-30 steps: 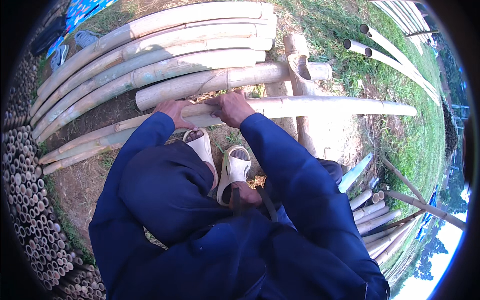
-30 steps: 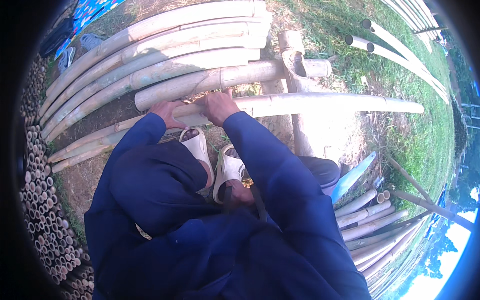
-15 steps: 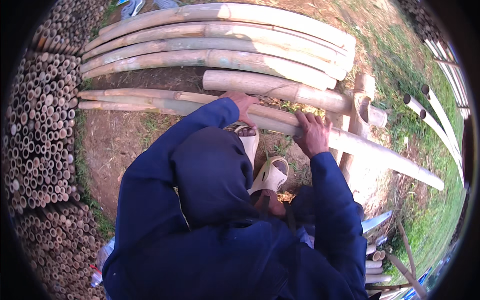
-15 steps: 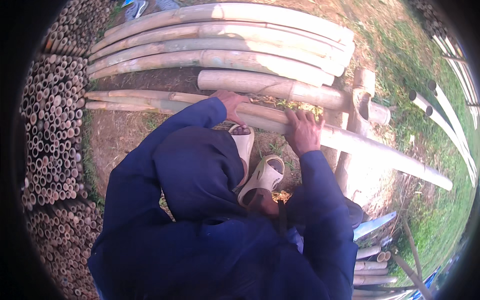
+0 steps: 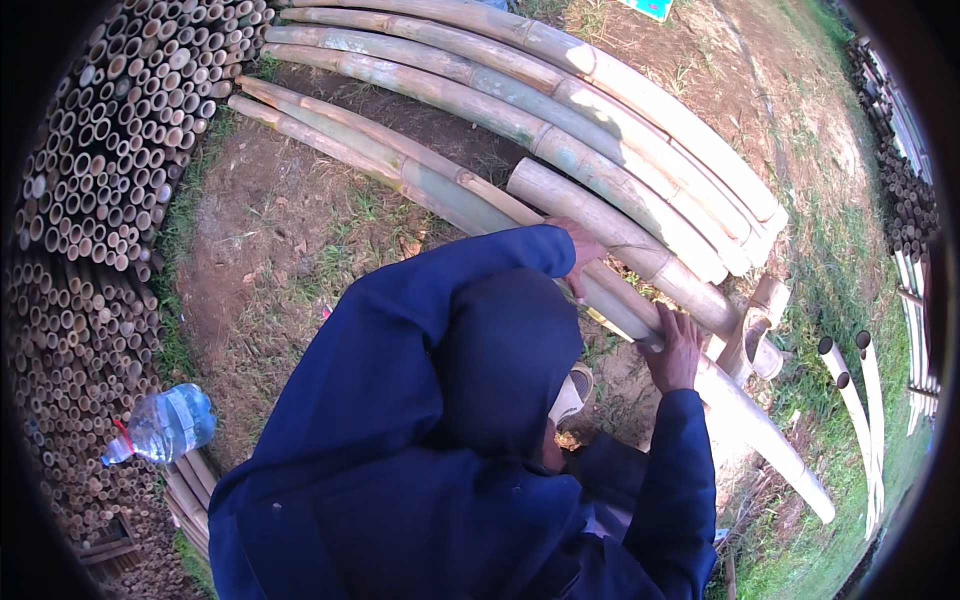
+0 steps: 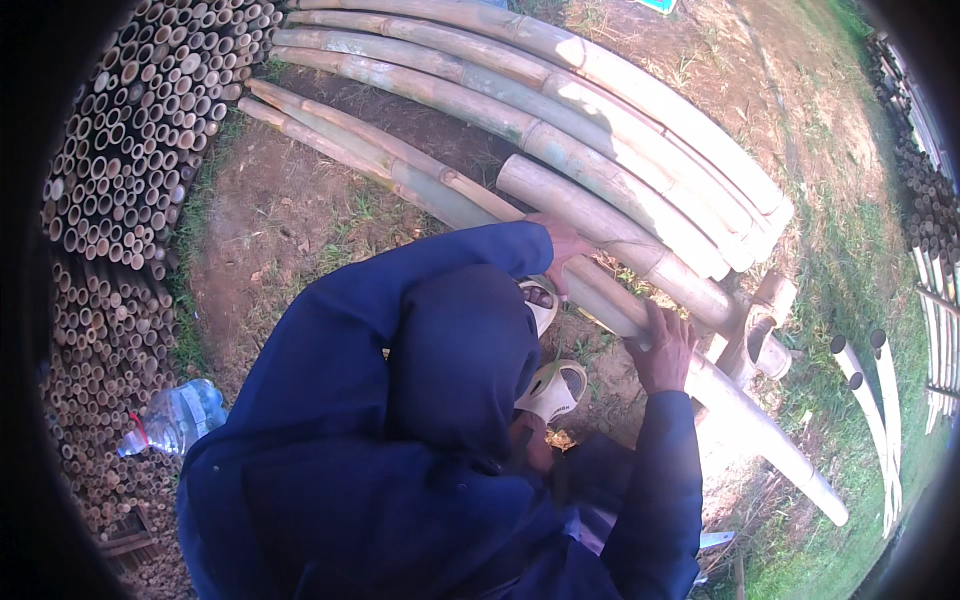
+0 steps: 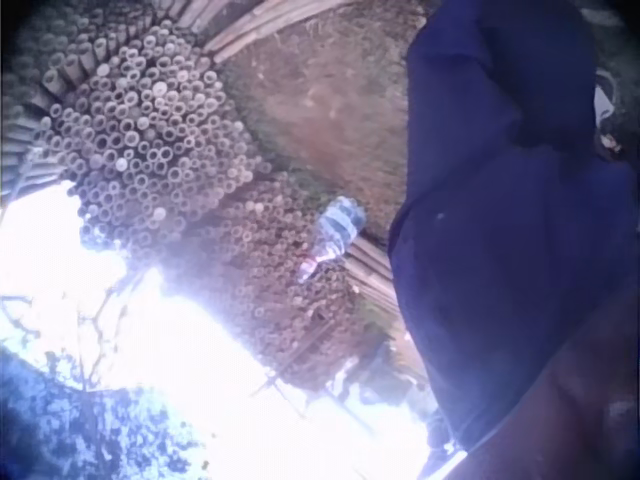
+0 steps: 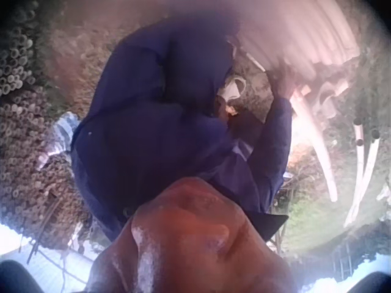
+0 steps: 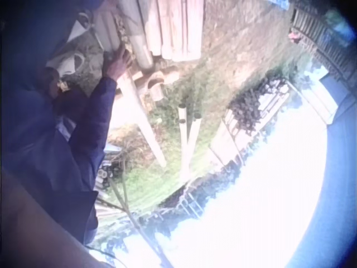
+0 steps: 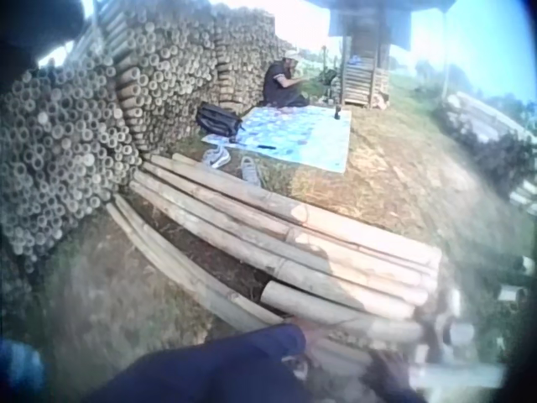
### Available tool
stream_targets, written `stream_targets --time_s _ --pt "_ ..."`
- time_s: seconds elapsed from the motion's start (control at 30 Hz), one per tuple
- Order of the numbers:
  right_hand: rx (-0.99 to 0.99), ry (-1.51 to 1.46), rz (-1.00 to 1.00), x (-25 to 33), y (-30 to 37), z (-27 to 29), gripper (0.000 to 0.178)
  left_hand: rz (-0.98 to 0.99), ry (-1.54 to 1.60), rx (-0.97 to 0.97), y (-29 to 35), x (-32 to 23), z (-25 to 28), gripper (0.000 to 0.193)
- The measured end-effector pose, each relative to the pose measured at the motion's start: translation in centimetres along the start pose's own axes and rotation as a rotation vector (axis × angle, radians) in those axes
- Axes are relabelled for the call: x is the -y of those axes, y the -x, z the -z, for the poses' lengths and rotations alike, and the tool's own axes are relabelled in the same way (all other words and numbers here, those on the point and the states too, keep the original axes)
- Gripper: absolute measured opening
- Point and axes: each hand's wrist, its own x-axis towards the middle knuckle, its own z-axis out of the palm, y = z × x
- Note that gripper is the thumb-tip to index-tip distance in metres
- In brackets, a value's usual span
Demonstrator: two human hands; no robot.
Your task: The person sits on the ground and uses a hand saw to cut bamboo poles into shorter sections. They position each pole, saw through it, and then move the cut pieces aside.
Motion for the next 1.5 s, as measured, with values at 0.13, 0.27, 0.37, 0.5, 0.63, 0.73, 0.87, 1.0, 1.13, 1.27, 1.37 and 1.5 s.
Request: stream_targets --time_s 0.13,0.27,0.37,0.5,0.63,0.73,0.87,1.0,1.13,1.27,1.37,1.5 --pt "-0.018 -0.143 0.016 -1.7 0.5 0.4 0.057 0.005 0.001 0.029 -0.2 0.1 0.0 0.107" --pt "-0.073 -0.162 0.004 -1.9 0.4 0.1 0.053 -0.034 -0.049 0.033 -1.5 1.6 -0.5 0.116" --pt "-0.065 -0.173 -0.027 -2.2 0.4 0.0 0.045 -0.066 -0.074 0.191 -1.9 0.2 3.4 0.122" --pt "-0.027 -0.174 -0.028 -1.8 -0.2 -0.5 0.040 -0.141 -0.184 0.097 -1.8 -2.1 8.7 0.114" --pt "-0.033 -0.157 -0.080 -2.5 0.4 -0.9 0.043 -0.092 -0.239 0.218 -5.5 -9.2 6.7 0.110" --pt "-0.072 -0.189 -0.059 -2.1 0.0 -1.3 0.042 -0.154 -0.205 -0.039 -6.6 -9.1 0.3 0.099" --pt "-0.104 -0.182 -0.041 -1.8 0.3 -1.3 0.044 0.063 -0.167 0.060 -7.1 -10.6 -0.7 0.092" --pt "-0.150 -0.293 -0.130 -2.7 1.7 -1.5 0.059 0.006 -0.166 0.023 -7.4 -11.3 -0.6 0.085" --pt "-0.377 -0.253 -0.199 -2.4 11.3 5.9 0.068 0.089 -0.192 0.096 -6.8 -11.3 0.0 0.084" --pt "-0.679 -0.442 -0.880 -4.1 26.6 8.6 0.040 0.071 -0.158 0.031 -6.3 -10.6 0.2 0.076" --pt "-0.938 -0.156 -1.179 -5.7 40.9 2.5 0.022 0.017 -0.143 -0.010 -7.0 -11.2 -0.3 0.074" --pt "-0.732 -0.226 -1.384 -2.0 51.2 -7.8 0.018 0.020 -0.128 0.003 -8.3 -12.4 -1.4 0.080"
